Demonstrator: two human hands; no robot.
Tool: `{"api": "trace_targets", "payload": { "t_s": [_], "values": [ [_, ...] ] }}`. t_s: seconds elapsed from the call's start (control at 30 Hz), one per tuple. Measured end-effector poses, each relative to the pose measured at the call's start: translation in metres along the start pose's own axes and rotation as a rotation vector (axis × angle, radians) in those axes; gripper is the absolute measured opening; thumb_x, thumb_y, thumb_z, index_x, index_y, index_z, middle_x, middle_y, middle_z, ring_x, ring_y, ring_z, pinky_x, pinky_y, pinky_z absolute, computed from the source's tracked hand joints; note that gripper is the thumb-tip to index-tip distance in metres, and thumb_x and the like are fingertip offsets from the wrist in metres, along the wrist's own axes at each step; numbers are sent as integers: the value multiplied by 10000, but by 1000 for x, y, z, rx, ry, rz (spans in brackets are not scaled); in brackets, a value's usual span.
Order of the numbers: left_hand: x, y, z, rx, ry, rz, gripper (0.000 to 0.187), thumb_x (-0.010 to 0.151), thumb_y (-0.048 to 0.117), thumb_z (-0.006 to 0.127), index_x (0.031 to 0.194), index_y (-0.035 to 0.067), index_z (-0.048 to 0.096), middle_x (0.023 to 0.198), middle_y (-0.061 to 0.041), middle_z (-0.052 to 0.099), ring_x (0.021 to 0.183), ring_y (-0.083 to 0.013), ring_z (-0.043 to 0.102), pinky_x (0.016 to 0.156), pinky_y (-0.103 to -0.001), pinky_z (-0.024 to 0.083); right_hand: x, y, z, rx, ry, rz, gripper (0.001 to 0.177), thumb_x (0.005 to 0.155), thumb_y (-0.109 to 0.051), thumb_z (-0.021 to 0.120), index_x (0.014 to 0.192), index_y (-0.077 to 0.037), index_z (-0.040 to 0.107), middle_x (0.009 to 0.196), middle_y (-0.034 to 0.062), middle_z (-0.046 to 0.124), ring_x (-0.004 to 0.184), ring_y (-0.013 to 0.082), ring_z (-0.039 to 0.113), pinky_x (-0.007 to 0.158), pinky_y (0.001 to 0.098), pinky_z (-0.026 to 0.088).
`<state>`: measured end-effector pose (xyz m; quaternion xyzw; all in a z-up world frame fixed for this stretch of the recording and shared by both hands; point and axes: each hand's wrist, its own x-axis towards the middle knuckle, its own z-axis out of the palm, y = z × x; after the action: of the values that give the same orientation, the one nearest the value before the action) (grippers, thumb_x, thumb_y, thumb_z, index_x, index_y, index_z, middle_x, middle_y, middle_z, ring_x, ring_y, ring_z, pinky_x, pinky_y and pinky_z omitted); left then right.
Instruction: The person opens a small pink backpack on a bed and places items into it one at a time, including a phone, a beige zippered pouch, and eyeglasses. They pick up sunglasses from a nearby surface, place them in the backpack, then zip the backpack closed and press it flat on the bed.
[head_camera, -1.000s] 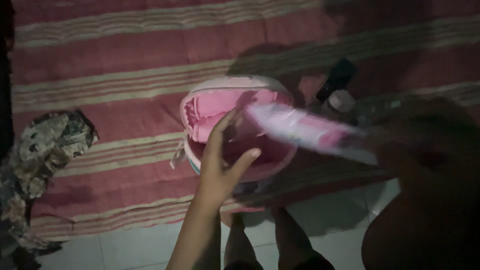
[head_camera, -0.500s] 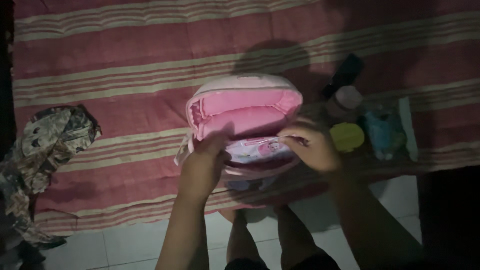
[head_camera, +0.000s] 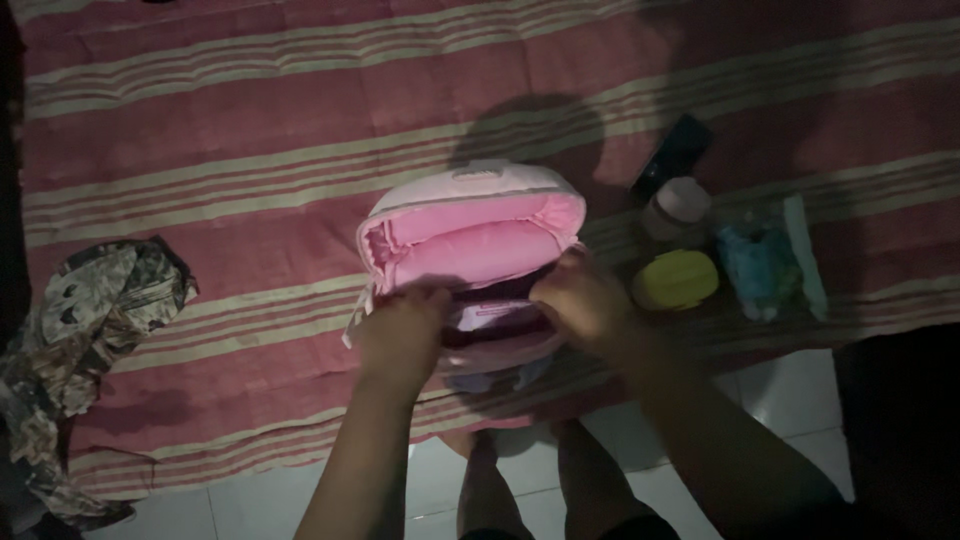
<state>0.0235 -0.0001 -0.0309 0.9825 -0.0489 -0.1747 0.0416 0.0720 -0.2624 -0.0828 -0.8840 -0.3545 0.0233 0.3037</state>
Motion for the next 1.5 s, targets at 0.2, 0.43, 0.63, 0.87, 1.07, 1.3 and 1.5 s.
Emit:
{"api": "trace_targets", "payload": {
  "t_s": [0.2,0.43,0.63,0.87,1.07,1.3,1.5],
  "values": [
    [17,12,7,101,-259,3,200,922,140,574,1012,174,750,988,-128,773,956,-293,763,812,-479,594,-14,21,49,-146,444,-283,169,795,-136,632,948,-101,696,920,116,638,1018,365,619,958,553,476],
    [22,25,4,10,-259,-50,207,926,172,562,1015,140,745,1009,-128,759,961,-311,752,771,-495,601,1,0,22,-102,265,-104,147,793,-83,693,939,-99,707,892,90,692,977,313,652,899,492,511],
    [16,76,9,-238,131,190,204,931,192,562,1038,92,704,1010,-160,730,882,-358,721,704,-495,578,-29,-2,-28,78,412,90,142,873,-31,708,1013,-50,711,993,119,729,938,307,688,852,454,520],
    [38,189,13,-521,110,378,248,902,201,630,1107,94,720,1046,-168,716,934,-350,702,768,-493,554,-100,79,-56,-200,425,228,128,878,-96,707,998,-52,714,1073,142,728,1041,383,663,934,541,490],
    [95,259,41,-433,48,414,245,898,180,636,1107,78,712,1070,-175,708,993,-360,688,814,-497,540,-154,164,-28,-92,386,469,274,846,-176,755,1093,-58,733,1154,192,713,1112,399,637,986,501,495],
    [132,287,80,-296,-18,394,246,906,164,641,1119,59,704,1092,-182,705,1020,-368,674,845,-502,528,-171,192,-3,-98,319,487,280,881,-172,726,1134,-52,716,1194,191,697,1155,383,629,1018,497,493],
    [143,292,92,-230,-58,416,248,913,151,644,1129,42,698,1110,-187,703,1043,-374,661,872,-507,517,-152,182,-20,-143,163,542,275,908,-165,697,1156,-47,703,1226,195,685,1179,378,621,1026,496,491]
  ]
}}
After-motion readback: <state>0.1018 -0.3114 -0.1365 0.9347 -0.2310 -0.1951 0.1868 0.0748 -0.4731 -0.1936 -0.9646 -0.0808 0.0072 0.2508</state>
